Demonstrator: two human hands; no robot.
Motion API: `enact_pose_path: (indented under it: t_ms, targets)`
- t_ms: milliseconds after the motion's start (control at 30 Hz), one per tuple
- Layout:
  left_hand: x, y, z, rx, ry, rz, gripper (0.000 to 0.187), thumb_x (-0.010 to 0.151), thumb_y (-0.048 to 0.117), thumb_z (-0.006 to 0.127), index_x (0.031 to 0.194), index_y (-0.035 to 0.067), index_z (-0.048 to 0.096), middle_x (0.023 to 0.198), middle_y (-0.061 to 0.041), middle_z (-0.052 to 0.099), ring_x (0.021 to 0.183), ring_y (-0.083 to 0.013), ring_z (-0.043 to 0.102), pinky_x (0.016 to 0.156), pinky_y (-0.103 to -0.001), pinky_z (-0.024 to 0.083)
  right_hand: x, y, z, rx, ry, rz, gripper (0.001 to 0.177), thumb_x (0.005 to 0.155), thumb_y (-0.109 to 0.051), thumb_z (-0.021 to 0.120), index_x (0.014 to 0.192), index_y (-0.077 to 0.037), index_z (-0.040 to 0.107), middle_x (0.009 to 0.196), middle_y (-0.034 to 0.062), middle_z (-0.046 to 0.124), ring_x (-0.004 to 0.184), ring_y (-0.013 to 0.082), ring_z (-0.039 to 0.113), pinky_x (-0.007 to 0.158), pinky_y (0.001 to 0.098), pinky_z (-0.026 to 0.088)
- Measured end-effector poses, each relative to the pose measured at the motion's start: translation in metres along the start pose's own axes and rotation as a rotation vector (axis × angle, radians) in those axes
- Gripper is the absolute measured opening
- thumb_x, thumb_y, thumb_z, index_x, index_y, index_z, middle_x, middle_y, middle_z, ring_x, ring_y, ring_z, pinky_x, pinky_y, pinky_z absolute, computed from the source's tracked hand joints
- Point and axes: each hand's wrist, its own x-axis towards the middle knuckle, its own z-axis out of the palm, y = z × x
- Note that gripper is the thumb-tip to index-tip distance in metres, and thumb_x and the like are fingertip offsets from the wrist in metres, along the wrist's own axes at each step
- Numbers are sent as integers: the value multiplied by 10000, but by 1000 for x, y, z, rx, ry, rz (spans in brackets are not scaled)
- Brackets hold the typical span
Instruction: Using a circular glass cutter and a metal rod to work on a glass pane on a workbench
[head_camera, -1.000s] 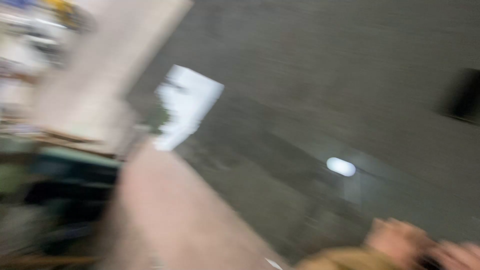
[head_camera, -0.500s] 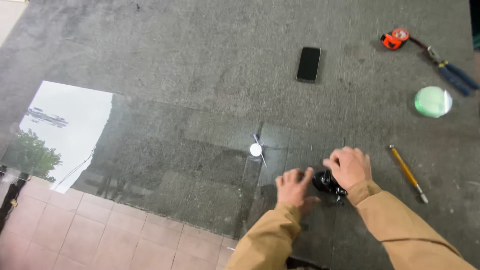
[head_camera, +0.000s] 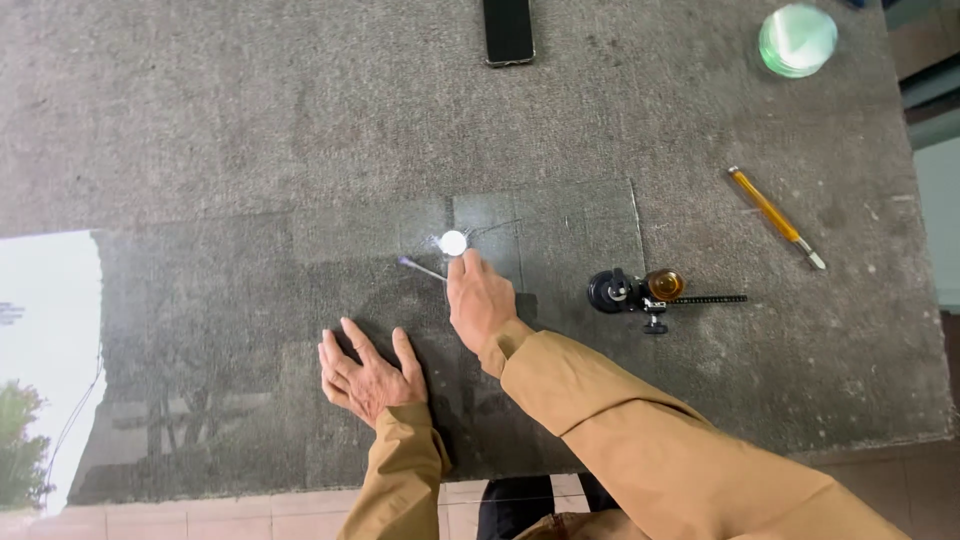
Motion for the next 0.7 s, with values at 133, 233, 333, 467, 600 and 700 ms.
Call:
enact_pose_path:
  t_ms: [133,233,333,467,600,700]
  targets:
    - [2,6,-9,-39,-120,-25,796,1002,657,399,1612,148,347,1649,-188,252,1543,-343,168,1221,-529,97,-33,12,-27,43,-85,-28,114,958,-148,546,1019,-58,513,977,90,510,809,357,695,611,499,606]
    - [5,10,-16,-68,-141,-49,780,1024,660,348,1620,160,289,1660,-183,211,1566,-324,113,1241,-522,48,-92,33,-71,493,-130,15,124,1016,-48,472,1075,40,536,989,227,559,858,450,701,767,495,627]
    - [4,15,-18,-68,-165,-58,785,1023,656,329,1617,144,295,1662,-189,197,1563,-323,108,1243,-527,48,-170,75,-84,330,-152,111,183,1026,-109,491,1164,-110,609,1059,50,633,893,244,745,753,333,657]
    - [4,12,-17,-51,-55,-26,770,1013,602,380,1626,139,340,1682,-199,256,1564,-344,184,1213,-594,135,-251,147,-79,236,-172,291,168,987,-225,551,1065,-163,686,948,-10,732,693,112,696,687,267,623]
    - [4,14,-17,-62,-27,-15,749,1024,579,411,1619,127,361,1675,-208,281,1559,-359,204,1204,-605,154,-250,185,-87,-111,-145,417,185,1062,-382,442,1010,-246,556,474,16,566,378,222,614,390,372,543]
    - [4,14,-24,-74,-181,-44,807,1008,657,345,1626,142,281,1668,-198,180,1572,-322,70,1238,-544,61,-230,197,-87,-204,-205,591,142,991,-450,520,1046,-350,604,660,150,732,767,405,763,754,501,612]
